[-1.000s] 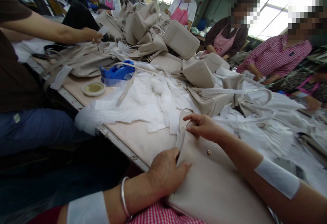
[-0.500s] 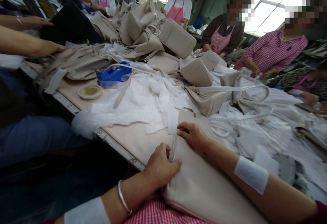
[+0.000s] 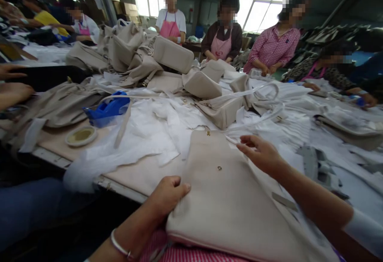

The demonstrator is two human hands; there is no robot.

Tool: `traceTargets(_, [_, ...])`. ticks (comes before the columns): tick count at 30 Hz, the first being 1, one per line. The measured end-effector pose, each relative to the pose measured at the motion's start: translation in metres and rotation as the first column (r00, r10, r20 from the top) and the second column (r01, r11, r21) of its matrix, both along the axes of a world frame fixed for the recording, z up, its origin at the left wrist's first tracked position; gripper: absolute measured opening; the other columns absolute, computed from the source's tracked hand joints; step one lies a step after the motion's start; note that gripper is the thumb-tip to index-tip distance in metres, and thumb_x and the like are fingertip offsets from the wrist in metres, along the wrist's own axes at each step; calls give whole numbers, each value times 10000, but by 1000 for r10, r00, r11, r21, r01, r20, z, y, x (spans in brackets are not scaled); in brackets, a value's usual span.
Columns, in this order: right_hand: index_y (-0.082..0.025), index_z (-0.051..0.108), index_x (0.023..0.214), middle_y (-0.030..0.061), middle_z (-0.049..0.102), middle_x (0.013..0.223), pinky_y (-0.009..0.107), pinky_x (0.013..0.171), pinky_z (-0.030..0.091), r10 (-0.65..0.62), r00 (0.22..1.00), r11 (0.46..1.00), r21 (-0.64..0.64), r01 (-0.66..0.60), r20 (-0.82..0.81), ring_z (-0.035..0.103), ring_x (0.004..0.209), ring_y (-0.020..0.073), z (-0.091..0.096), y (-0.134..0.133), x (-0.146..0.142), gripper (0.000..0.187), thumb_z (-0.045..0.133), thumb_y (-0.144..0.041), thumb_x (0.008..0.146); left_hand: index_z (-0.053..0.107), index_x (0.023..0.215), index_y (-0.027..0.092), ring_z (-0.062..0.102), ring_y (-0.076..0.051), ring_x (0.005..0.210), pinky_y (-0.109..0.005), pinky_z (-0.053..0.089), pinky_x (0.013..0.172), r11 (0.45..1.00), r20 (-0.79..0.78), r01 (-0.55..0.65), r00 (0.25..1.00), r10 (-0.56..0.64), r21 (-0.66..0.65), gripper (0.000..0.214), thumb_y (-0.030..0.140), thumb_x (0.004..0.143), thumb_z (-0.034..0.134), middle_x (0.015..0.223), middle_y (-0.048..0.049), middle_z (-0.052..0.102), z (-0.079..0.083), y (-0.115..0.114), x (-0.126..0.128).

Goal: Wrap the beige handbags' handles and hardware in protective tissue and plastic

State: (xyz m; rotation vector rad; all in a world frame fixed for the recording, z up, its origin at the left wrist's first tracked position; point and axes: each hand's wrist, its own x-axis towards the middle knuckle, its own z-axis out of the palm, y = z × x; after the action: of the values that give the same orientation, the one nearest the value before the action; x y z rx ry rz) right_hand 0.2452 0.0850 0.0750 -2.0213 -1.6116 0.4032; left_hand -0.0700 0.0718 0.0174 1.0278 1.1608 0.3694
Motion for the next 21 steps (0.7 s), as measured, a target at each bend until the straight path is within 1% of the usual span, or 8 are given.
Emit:
traceTargets(2, [-158,651,1046,109,720,959,383,796,520,-141,978,984,-129,122,-150,668,867,254,-10,-39,4,452,636,-525,783,677,827,106,652,-204,668,-274,469,590,1000,17,-5,1000,6,-29,337,424,715,691,772,-75,729,-4,-1,-4])
traceTargets(4, [-160,650,1047,115,730,994,366,769,537,-266,883,945,-285,160,-387,684,883,259,-19,-73,-1,460,635,-540,788,690,894,103,669,-208,705,-277,488,630,999,35,2,999,0,-50,375,437,724,707,809,-78,744,-7,-3,-5])
traceTargets(7, [-157,661,1033,116,746,990,346,703,559,-354,547,910,-415,12,-759,709,832,253,-26,-104,-17,423,661,-505,793,694,969,106,685,-211,717,-281,503,651,996,29,22,999,-19,-86,430,456,722,737,829,-79,756,-8,-2,-1])
traceTargets(10, [-134,672,987,114,756,889,338,669,561,-340,225,931,-361,-58,-913,713,731,232,-27,-111,-28,367,723,-413,754,702,985,111,704,-239,737,-301,519,675,989,-1,54,998,-55,-135,479,470,678,784,828,-84,763,-2,4,4])
traceTargets(14, [-117,665,930,115,746,804,352,674,557,-316,-37,948,-314,-43,-948,698,661,214,-30,-106,-33,298,702,-361,764,718,991,132,722,-281,803,-348,535,748,975,7,96,995,-97,-201,472,467,671,808,883,-93,770,5,10,9])
traceTargets(16, [-123,663,927,102,740,774,345,671,549,-284,-105,959,-282,-41,-953,690,647,207,-32,-106,-36,295,717,-348,743,716,1024,135,725,-298,825,-377,539,771,964,40,104,995,-97,-246,474,466,694,797,921,-103,770,5,10,10])
traceTargets(18, [-131,663,941,91,738,782,339,678,541,-226,-119,974,-222,-43,-967,688,671,205,-36,-107,-38,330,728,-379,734,706,1075,135,725,-315,844,-398,544,769,955,60,103,994,-89,-280,505,471,708,787,962,-117,765,4,8,12])
traceTargets(21, [-142,665,943,82,733,798,356,681,534,-228,31,973,-229,-34,-973,683,701,221,-45,-107,-33,377,710,-455,739,706,1088,135,727,-315,845,-378,550,736,954,21,99,995,-97,-281,531,477,692,799,971,-118,765,5,6,17])
